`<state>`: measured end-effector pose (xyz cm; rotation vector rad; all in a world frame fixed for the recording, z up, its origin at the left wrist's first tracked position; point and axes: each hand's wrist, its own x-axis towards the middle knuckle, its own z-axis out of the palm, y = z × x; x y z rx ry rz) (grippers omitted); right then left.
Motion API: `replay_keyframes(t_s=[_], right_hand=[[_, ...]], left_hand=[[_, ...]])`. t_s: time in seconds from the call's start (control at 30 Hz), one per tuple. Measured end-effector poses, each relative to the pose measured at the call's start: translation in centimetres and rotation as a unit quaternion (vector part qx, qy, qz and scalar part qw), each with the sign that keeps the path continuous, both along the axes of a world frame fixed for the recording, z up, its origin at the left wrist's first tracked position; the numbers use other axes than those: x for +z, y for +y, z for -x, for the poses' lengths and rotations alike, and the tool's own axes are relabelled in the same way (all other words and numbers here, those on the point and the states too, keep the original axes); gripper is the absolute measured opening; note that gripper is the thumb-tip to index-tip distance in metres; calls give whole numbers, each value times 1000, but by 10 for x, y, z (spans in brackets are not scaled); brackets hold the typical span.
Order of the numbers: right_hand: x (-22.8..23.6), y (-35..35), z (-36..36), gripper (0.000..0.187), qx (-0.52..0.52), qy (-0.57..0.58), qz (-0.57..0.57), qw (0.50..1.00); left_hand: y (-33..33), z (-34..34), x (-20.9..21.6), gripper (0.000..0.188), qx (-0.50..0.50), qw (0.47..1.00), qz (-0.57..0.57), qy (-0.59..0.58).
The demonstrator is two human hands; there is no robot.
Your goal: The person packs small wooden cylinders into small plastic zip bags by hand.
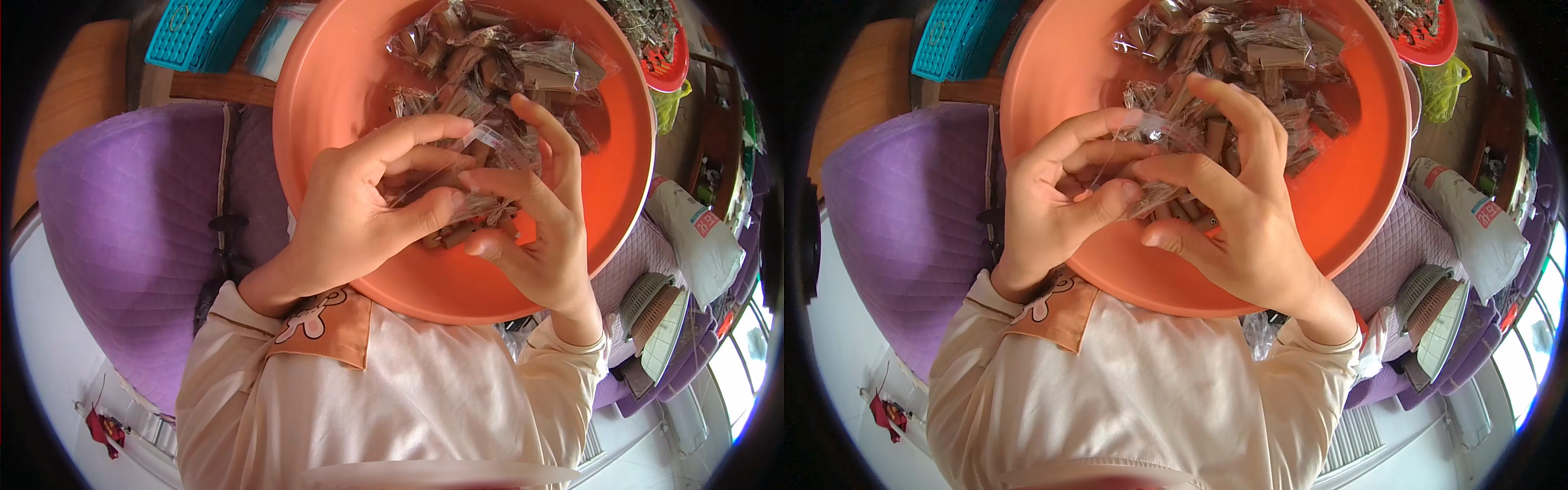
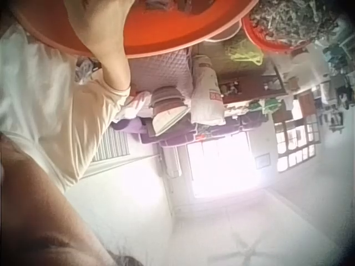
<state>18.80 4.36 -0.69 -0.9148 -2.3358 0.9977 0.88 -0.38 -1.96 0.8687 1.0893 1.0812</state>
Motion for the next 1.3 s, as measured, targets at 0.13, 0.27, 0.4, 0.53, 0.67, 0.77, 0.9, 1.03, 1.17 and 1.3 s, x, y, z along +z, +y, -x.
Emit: replay_keyframes(t_s=[0.13, 0.27, 0.4, 0.53, 0.67, 0.77, 0.9, 1.03, 1.17, 1.3], right_hand=[[-11, -9, 6, 58, -103, 123, 124, 979], [6, -3, 4, 41, -89, 220, 459, 856], [8, -3, 9, 35, -88, 187, 388, 898], [8, -3, 6, 25, -125, 144, 350, 917], [0, -10, 10, 16, -144, 102, 214, 961], [-3, -12, 11, 20, -86, 41, 54, 994], [-4, -10, 11, 20, -67, 18, 64, 996], [0, -9, 14, 20, -78, 11, 113, 991], [-3, -13, 11, 20, -61, 49, 123, 989], [-5, -13, 14, 21, -6, 59, 78, 995]], left_hand=[[2, 0, 2, 39, -6, 998, -22, -53], [4, -1, 7, 43, -14, 1000, -23, -10], [2, 1, 9, 42, -48, 982, -132, 130], [12, -1, 7, 41, 59, 887, -314, 332], [20, 0, 4, 23, 107, 741, -483, 453], [21, 0, 7, 21, 39, 717, -482, 502], [19, -2, 1, 20, -17, 751, -424, 506], [16, 0, 1, 19, 39, 764, -451, 460], [9, 5, -5, 13, 14, 744, -485, 459], [-4, 6, 5, 20, -8, 784, -408, 468]])
